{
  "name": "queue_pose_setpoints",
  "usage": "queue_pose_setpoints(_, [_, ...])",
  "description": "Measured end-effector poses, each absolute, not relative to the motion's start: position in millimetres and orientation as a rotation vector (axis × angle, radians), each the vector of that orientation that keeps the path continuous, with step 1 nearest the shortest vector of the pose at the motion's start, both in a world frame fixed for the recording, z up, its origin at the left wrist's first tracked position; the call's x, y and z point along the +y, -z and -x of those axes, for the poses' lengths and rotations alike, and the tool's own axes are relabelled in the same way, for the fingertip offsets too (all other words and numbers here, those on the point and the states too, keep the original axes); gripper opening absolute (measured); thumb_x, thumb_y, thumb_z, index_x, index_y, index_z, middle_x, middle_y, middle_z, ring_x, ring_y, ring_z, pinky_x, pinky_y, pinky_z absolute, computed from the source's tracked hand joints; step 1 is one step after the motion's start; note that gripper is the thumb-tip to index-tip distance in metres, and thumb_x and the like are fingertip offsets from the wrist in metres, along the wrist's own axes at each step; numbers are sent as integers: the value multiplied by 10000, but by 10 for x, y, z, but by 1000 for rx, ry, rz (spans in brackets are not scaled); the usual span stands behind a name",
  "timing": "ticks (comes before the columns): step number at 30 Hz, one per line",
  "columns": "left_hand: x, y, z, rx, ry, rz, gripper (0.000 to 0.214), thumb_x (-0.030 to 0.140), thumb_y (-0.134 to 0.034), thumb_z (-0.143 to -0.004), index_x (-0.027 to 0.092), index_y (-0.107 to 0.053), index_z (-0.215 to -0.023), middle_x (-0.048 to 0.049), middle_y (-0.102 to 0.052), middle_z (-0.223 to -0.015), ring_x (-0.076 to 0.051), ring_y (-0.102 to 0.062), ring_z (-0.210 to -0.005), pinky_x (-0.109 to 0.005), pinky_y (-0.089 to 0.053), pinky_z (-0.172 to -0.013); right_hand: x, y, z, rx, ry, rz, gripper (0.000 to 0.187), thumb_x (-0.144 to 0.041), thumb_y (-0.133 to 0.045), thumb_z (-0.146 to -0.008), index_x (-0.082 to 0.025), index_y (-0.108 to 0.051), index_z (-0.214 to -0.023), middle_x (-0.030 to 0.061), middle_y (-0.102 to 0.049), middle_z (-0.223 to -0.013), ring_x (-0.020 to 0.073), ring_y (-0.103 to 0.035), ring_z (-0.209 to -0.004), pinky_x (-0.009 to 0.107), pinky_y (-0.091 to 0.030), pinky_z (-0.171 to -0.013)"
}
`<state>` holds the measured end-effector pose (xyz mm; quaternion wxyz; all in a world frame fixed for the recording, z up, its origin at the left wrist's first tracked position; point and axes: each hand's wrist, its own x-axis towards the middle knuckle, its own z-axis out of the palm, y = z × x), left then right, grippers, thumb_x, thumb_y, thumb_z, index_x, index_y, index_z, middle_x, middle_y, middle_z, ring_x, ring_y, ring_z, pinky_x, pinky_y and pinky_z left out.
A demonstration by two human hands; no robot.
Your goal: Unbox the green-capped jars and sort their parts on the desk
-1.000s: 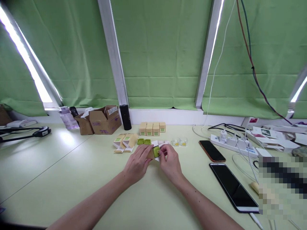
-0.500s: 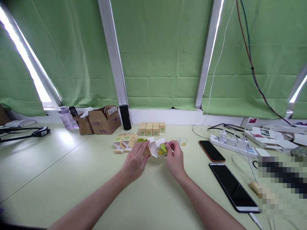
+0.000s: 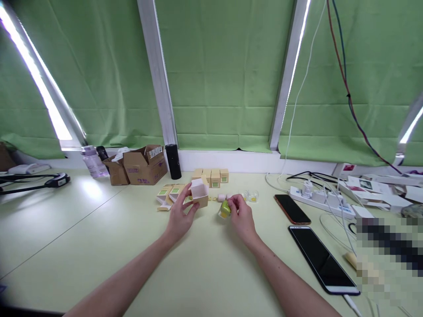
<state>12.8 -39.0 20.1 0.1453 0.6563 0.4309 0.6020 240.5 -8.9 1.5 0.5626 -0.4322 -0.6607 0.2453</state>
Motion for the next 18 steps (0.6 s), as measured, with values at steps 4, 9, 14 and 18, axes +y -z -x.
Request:
queue_pose_setpoints(4, [-367, -225, -141, 1073, -1700, -1650, 637, 386, -662, -954, 259, -401, -1522, -133, -633, -1339, -262, -617, -1266, -426, -599, -987, -101, 29, -2382, -1697, -539, 1055, 262, -472, -461, -1013, -254, -573, -920, 30, -730, -846, 220, -649, -733, 332, -484, -672])
queue_pose_setpoints(9, [-333, -204, -135, 909, -1607, -1437, 669, 545, -710, -905, 238, -426, -1427, -137, -701, -1261, -267, -677, -1192, -447, -579, -992, -113, 51, -2379, -1785, -511, 1082, 230, -429, -436, -1018, -265, -580, -944, 31, -750, -900, 227, -667, -746, 328, -470, -672])
queue_pose_setpoints(14, [-322, -148, -119, 850, -1530, -1223, 666, 559, -770, -857, 238, -503, -1376, -114, -740, -1211, -265, -696, -1158, -433, -543, -1030, -112, 68, -2394, -1859, -499, 1113, 228, -423, -409, -1021, -270, -570, -973, 26, -743, -918, 226, -654, -744, 321, -452, -666])
queue_pose_setpoints(18, [-324, -144, -119, 765, -1540, -1027, 572, 497, -821, -832, 234, -622, -1299, -87, -732, -1254, -255, -674, -1183, -373, -548, -1004, -129, 61, -2388, -1895, -509, 1156, 227, -414, -393, -1021, -269, -563, -985, 28, -741, -934, 226, -646, -772, 332, -453, -717])
